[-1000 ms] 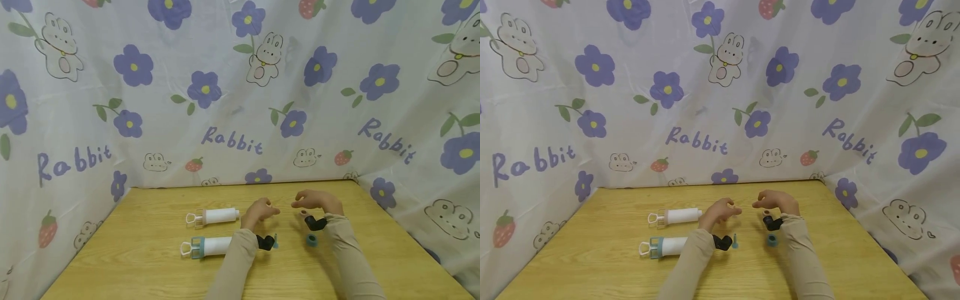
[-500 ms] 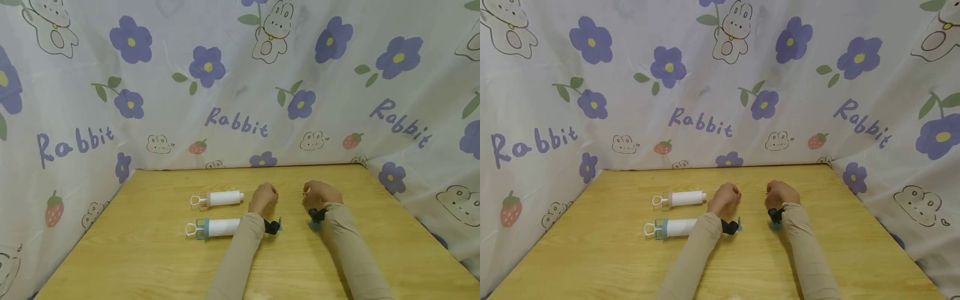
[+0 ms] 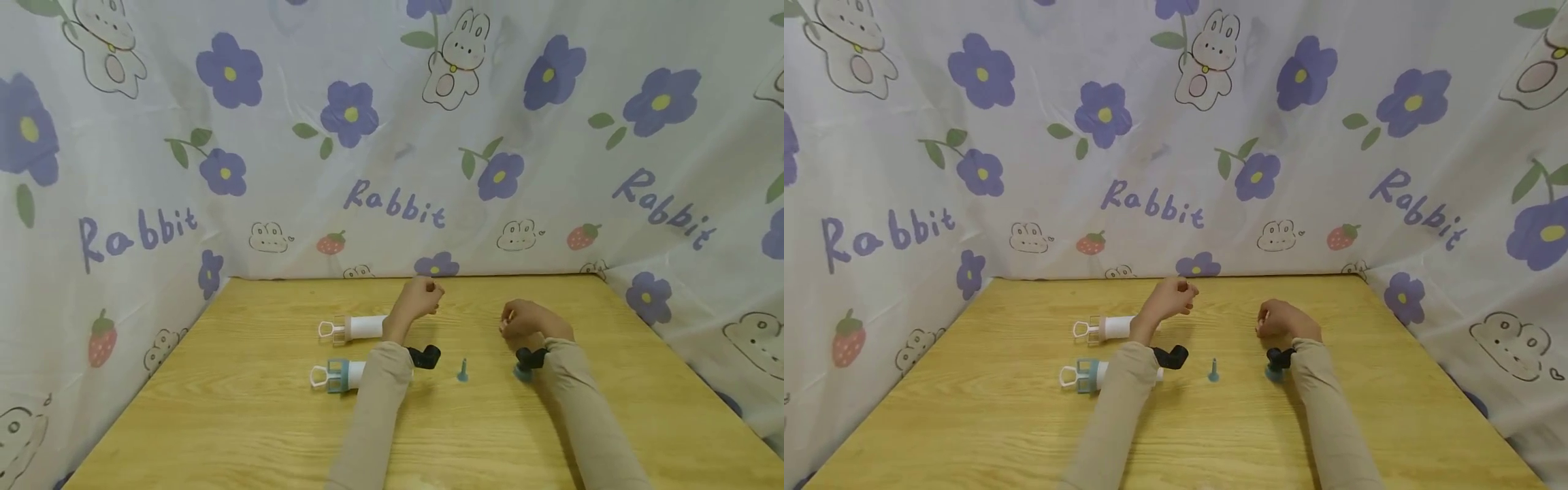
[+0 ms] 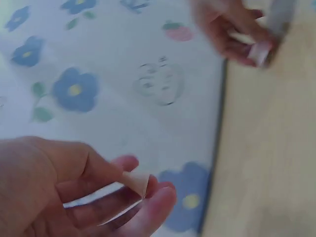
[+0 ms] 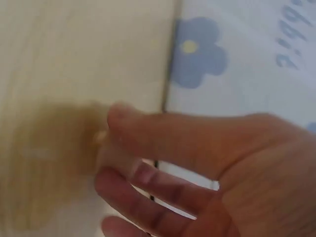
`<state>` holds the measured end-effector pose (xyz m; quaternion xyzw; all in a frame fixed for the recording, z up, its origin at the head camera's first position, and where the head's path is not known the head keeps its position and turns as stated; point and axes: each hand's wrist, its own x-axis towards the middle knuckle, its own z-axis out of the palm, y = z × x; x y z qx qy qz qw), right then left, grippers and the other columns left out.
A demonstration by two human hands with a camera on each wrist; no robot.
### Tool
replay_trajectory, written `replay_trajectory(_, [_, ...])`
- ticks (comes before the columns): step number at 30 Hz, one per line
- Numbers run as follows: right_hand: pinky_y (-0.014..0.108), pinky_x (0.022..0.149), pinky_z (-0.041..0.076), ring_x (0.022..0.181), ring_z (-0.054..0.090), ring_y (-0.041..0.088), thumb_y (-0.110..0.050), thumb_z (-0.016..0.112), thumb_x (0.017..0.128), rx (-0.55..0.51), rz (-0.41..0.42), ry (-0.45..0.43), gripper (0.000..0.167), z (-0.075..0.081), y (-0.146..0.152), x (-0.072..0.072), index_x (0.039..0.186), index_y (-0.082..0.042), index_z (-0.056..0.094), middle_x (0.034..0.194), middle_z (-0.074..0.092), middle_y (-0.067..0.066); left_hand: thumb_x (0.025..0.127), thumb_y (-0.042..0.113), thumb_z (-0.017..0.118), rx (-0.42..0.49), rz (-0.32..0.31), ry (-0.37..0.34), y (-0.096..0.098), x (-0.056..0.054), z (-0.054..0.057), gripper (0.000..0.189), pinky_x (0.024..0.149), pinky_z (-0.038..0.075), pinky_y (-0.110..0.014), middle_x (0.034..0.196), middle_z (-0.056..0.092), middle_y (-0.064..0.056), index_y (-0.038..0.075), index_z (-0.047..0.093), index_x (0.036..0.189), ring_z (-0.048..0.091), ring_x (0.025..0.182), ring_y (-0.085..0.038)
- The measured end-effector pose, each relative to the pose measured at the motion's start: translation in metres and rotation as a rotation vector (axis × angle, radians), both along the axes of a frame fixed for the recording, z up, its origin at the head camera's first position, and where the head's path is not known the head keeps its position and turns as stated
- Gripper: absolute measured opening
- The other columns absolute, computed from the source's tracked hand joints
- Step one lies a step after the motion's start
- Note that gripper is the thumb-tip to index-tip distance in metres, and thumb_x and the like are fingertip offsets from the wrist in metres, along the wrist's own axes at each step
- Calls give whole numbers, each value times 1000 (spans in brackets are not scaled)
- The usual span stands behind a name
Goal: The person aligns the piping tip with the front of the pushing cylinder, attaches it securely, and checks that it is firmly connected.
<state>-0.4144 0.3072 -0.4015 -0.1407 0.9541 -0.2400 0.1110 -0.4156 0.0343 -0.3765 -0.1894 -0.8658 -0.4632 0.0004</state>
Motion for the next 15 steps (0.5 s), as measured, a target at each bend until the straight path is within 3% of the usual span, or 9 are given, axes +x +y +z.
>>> replay_trajectory(3, [43,80,57,100,64,32,-15,64,95,-126,95,2,35,12,3,0,123,6,59,120,61,27,105,17,49,-69,-36,73,-17,2,15,26,85,59,-40,124,67,-14,5,70,115,68,103,-30])
replay_trajectory(5, [46,84,57,104,64,34,-17,62,98,-231,129,7,39,24,3,3,130,5,55,125,60,27,105,14,50,-140,-43,135,-28,5,25,26,88,57,-40,124,67,-14,5,70,120,66,109,-30])
replay_trajectory(9, [46,92,55,108,63,29,-24,61,100,-440,148,45,43,46,-2,12,136,-2,53,129,58,23,102,9,52,-243,-19,227,-39,12,39,26,92,54,-42,120,66,-14,5,71,120,62,111,-30])
replay_trajectory(15, [39,96,53,107,61,17,-21,61,100,-739,156,72,44,64,-20,18,140,-4,49,124,58,11,102,12,55,-250,-4,359,-39,23,54,24,87,55,-38,112,65,-8,9,72,118,62,101,-24])
